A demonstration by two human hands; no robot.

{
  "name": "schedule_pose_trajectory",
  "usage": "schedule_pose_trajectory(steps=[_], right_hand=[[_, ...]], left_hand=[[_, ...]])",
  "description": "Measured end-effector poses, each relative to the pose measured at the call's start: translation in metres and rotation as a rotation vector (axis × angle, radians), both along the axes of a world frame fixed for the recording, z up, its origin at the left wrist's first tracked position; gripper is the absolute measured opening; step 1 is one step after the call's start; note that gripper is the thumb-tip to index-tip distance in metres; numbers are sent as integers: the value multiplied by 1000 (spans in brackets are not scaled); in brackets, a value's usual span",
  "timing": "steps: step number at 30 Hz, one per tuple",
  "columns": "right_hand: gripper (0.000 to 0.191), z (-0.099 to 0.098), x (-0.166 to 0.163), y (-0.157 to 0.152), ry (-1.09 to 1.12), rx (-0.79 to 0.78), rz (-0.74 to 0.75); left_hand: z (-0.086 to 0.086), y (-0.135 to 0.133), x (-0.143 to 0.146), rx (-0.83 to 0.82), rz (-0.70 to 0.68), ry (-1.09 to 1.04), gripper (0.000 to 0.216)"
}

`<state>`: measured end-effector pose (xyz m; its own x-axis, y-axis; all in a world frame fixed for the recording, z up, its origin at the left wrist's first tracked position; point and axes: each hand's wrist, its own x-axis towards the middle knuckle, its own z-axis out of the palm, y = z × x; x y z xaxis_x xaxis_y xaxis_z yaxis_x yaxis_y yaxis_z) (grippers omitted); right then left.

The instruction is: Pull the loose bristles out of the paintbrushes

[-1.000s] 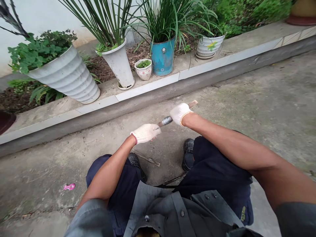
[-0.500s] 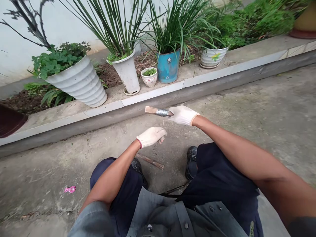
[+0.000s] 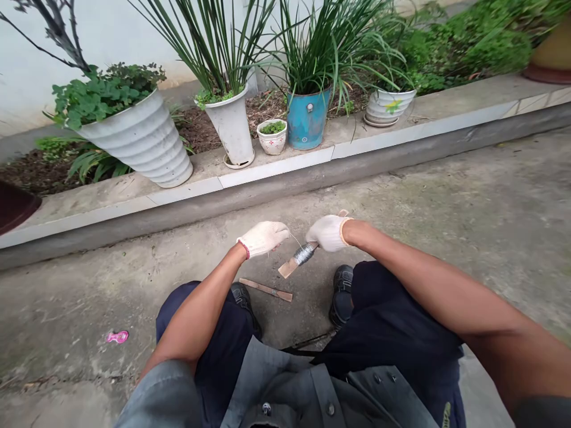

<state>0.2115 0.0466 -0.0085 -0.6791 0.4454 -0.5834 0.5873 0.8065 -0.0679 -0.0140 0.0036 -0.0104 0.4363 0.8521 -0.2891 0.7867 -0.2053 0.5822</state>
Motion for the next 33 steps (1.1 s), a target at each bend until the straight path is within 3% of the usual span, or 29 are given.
schedule_pose_trajectory(steps=[3,5,9,13,17,22,28,30,33], right_hand=[[22,12,6,0,125,-85,7],[16,20,9,4,250,-87,-69],[27,27,6,20,466,135,-394],[31,22,3,37,446,322,-626],[31,14,4,39,240,384,-568],[25,9,3,18,-10,136,-337],[14,16,15,10,184,-222,-95],[17,20,19,13,341,-239,-124],[26,24,17,17,545,-169,-280]], left_hand=[[1,0,0,-8,12,-39,35],[1,0,1,-14,26,-74,33],[3,-4,8,-68,101,-180,35],[4,-8,16,-119,58,-190,36],[5,-7,13,-123,35,-98,33],[10,1,-1,-3,-7,57,33],[8,2,-3,-9,-36,-36,33],[7,-1,1,-45,-22,-144,33],[5,-6,6,-88,18,-223,37]])
